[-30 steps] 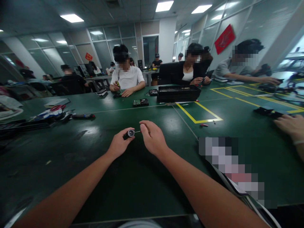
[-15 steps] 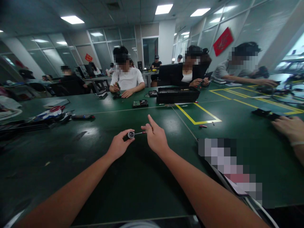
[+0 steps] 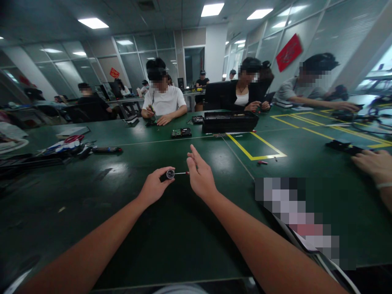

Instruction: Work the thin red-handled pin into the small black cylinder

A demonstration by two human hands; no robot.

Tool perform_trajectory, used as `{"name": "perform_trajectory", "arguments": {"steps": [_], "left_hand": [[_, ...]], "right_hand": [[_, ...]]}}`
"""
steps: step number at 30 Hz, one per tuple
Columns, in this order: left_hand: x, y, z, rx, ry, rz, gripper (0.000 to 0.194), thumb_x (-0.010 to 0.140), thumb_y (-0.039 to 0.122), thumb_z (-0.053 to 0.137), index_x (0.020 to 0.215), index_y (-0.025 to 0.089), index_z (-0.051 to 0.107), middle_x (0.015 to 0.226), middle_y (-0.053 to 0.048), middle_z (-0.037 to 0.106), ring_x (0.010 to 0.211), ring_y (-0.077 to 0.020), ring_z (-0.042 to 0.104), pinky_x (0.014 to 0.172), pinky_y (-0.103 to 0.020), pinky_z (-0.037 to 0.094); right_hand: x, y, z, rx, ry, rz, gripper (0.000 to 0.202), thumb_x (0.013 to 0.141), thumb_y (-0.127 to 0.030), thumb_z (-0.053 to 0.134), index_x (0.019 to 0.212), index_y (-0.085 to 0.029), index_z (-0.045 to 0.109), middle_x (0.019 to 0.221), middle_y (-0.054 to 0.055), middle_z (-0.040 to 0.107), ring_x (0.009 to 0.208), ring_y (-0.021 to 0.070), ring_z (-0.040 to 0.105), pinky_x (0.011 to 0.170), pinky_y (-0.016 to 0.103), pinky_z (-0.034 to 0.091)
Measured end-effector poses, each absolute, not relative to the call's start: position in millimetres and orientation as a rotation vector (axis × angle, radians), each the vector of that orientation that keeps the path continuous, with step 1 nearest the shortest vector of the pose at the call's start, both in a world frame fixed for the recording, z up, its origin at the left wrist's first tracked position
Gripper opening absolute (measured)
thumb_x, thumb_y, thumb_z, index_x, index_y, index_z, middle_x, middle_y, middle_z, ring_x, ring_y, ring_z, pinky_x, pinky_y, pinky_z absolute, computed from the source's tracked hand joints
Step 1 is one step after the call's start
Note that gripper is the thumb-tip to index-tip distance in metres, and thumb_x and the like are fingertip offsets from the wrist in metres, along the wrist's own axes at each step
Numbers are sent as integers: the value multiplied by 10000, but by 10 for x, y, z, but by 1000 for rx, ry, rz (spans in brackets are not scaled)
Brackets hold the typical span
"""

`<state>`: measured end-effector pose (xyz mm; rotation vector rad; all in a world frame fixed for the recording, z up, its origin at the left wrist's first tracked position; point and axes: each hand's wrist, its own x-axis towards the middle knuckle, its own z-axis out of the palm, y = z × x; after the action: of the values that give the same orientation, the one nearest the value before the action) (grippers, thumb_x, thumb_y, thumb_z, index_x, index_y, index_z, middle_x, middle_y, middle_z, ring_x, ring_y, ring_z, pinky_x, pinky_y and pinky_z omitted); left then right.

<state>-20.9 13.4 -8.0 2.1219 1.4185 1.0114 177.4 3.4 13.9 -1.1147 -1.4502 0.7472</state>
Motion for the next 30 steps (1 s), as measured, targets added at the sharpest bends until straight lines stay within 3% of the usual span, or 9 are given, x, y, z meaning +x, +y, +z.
{"name": "perform_trajectory", "arguments": {"steps": [3,10,16,18,20,23,25,27,30], "left_hand": [[-207,131,-70,2135,1422,1007,381,851,138,696,1205,279,694,1194,-50,706,1127,-253,623,1023,-462,464],[-197,124,-67,2152,1415,986,383,829,123,717,1180,275,706,1182,-46,715,1122,-248,627,1026,-442,462],[-184,115,-68,2161,1383,970,381,837,154,730,1192,287,702,1183,-35,716,1115,-244,625,1014,-438,460],[-192,121,-76,2160,1381,984,381,847,168,723,1207,293,697,1205,-33,709,1129,-243,618,1022,-440,454],[-204,128,-81,2155,1389,996,379,857,179,713,1217,295,693,1216,-38,705,1138,-246,617,1023,-441,455],[-227,140,-81,2136,1408,1016,379,859,181,708,1221,293,693,1224,-46,702,1139,-249,620,1018,-440,463],[-240,150,-79,2118,1415,1038,381,857,172,706,1219,290,695,1224,-47,701,1137,-246,624,1019,-435,469],[-250,161,-77,2113,1414,1055,383,855,163,703,1217,290,696,1218,-45,703,1137,-244,627,1026,-432,469],[-258,173,-73,2118,1426,1066,390,852,159,701,1218,291,697,1223,-45,701,1159,-250,620,1051,-445,458]], "right_hand": [[1765,24,142,-1122,-1480,711,573,975,-308,440,1546,-317,395,1355,96,642,1206,252,627,805,391,608],[1796,57,127,-1060,-1599,514,719,813,-77,436,1501,-283,443,1373,90,594,1254,216,571,1060,450,474],[1798,29,153,-1038,-1577,416,711,793,-118,497,1488,-253,428,1453,109,520,1334,246,496,1103,487,422],[1785,8,174,-1084,-1518,422,599,876,-215,504,1472,-251,451,1444,118,531,1299,254,526,1051,470,466],[1772,-13,208,-1159,-1466,490,524,960,-354,469,1473,-249,454,1352,126,604,1139,248,625,898,426,545],[1763,-39,277,-1316,-1566,594,503,1005,-471,412,1416,-206,531,941,83,735,787,223,686,696,372,534],[1763,-50,317,-1434,-1705,555,441,1004,-484,417,1159,-190,707,747,62,712,683,219,664,638,356,485],[1763,-57,338,-1492,-1787,515,369,979,-444,475,984,-197,748,718,58,706,629,204,641,576,334,438],[1761,-60,338,-1503,-1803,504,264,934,-353,529,1041,-205,719,646,13,668,538,172,585,508,304,383]]}}
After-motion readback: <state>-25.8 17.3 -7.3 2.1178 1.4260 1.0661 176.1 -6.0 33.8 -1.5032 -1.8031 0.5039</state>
